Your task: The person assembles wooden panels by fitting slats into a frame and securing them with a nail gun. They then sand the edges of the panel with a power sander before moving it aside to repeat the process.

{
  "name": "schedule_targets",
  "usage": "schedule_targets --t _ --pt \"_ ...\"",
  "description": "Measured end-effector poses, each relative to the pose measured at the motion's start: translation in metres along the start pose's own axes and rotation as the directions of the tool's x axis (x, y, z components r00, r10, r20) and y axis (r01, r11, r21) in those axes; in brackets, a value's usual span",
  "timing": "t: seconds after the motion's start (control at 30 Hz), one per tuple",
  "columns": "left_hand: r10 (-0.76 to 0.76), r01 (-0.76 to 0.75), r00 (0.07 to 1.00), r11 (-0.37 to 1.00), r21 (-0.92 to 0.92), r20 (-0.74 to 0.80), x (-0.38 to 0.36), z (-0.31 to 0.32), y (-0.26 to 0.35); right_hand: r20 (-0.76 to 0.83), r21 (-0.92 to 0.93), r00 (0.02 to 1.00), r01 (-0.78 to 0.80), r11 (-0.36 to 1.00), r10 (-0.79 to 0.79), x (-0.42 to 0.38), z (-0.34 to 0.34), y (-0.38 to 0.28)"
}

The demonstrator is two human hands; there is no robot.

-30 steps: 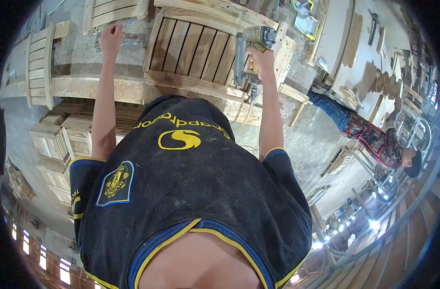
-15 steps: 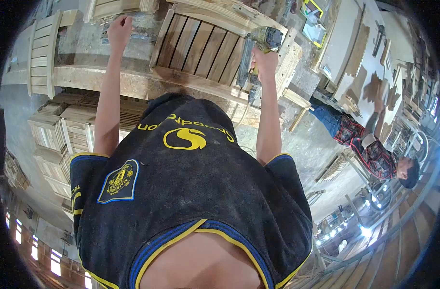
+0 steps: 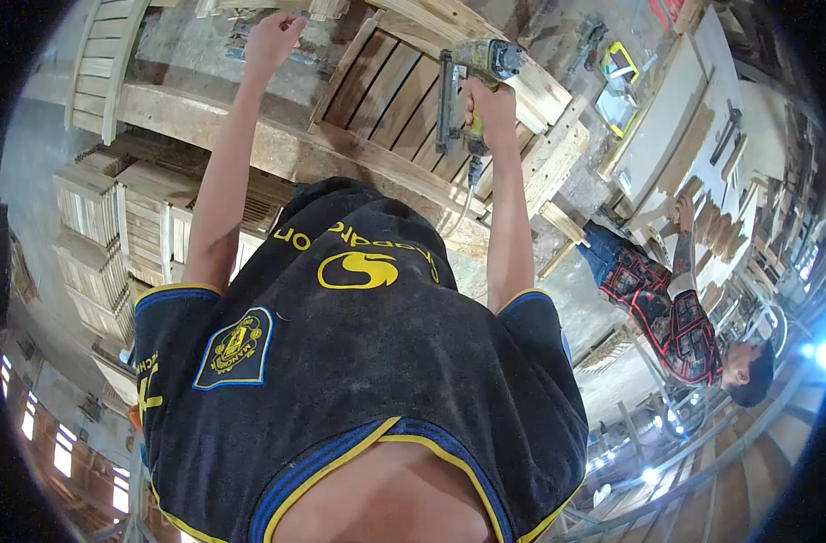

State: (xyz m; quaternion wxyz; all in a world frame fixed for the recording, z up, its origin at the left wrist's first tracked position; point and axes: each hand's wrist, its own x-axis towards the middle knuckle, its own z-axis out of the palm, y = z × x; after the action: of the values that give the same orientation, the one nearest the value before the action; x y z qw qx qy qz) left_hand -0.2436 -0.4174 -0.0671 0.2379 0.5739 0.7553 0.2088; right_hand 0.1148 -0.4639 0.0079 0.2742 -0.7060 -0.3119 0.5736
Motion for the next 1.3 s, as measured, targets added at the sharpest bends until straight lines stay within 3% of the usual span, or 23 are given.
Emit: schedule_targets --t 0.1,0.17,0.3,0.37,0.5,0.57,0.77,0.93,1.0,1.07,1.1,1.13,1.17,1.2,1.3 --pt "-0.034 0.035 0.999 0.996 -0.083 0.019 -0.008 -0.023 0.031 0.031 -0.021 0.999 -0.019 1.000 0.020 0.005 0.006 0.001" --pt "-0.236 0.248 0.959 0.967 -0.060 0.156 -0.010 -0.037 0.051 0.001 -0.082 1.000 -0.006 0.997 0.006 0.003 0.009 -0.002" --pt "-0.218 0.223 0.968 0.974 -0.029 0.124 -0.009 -0.033 0.047 -0.031 -0.143 0.999 0.024 0.989 -0.029 -0.001 0.014 -0.010" --pt "-0.146 0.152 0.981 0.988 -0.037 0.131 -0.011 -0.036 0.047 0.012 -0.092 1.000 0.026 0.995 -0.025 -0.002 0.020 -0.020" --pt "-0.198 0.210 0.970 0.975 -0.076 0.138 -0.015 -0.046 0.058 0.114 -0.060 0.993 0.028 0.998 -0.021 0.013 0.040 -0.032" --pt "-0.193 0.213 0.975 0.956 -0.200 0.111 -0.018 -0.048 0.056 0.138 -0.065 0.990 0.053 0.996 -0.043 0.022 0.054 -0.035" --pt "-0.115 0.104 0.992 0.974 -0.199 -0.045 -0.018 -0.038 0.046 0.178 -0.136 0.983 0.063 0.989 -0.038 0.027 0.073 -0.038" --pt "-0.139 0.141 0.990 0.953 -0.267 0.024 -0.018 -0.045 0.053 0.240 -0.163 0.971 0.057 0.985 -0.017 -0.002 0.053 -0.023" --pt "-0.157 0.170 0.985 0.953 -0.252 0.069 -0.017 -0.049 0.054 0.294 -0.351 0.954 0.165 0.922 -0.059 -0.026 0.041 -0.003" --pt "-0.178 0.197 0.978 0.962 -0.190 0.112 -0.017 -0.049 0.056 0.322 -0.423 0.925 0.330 0.844 -0.201 -0.055 0.046 0.022" --pt "-0.184 0.205 0.975 0.962 -0.180 0.128 -0.016 -0.041 0.050 0.393 -0.471 0.908 0.334 0.816 -0.145 -0.064 0.045 0.039" --pt "-0.126 0.127 0.992 0.976 -0.177 0.016 -0.013 -0.029 0.041 0.434 -0.653 0.895 0.394 0.647 -0.107 -0.079 0.059 0.039" --pt "-0.060 0.044 0.994 0.985 -0.165 -0.095 -0.012 -0.024 0.039 0.482 -0.678 0.863 0.475 0.561 -0.147 -0.091 0.072 0.047" --pt "-0.052 0.039 0.995 0.987 -0.156 -0.084 -0.011 -0.020 0.036 0.532 -0.691 0.825 0.553 0.466 -0.189 -0.098 0.084 0.054" --pt "-0.100 0.086 0.994 0.969 -0.231 -0.047 -0.010 -0.028 0.043 0.582 -0.692 0.790 0.605 0.393 -0.192 -0.114 0.112 0.055"
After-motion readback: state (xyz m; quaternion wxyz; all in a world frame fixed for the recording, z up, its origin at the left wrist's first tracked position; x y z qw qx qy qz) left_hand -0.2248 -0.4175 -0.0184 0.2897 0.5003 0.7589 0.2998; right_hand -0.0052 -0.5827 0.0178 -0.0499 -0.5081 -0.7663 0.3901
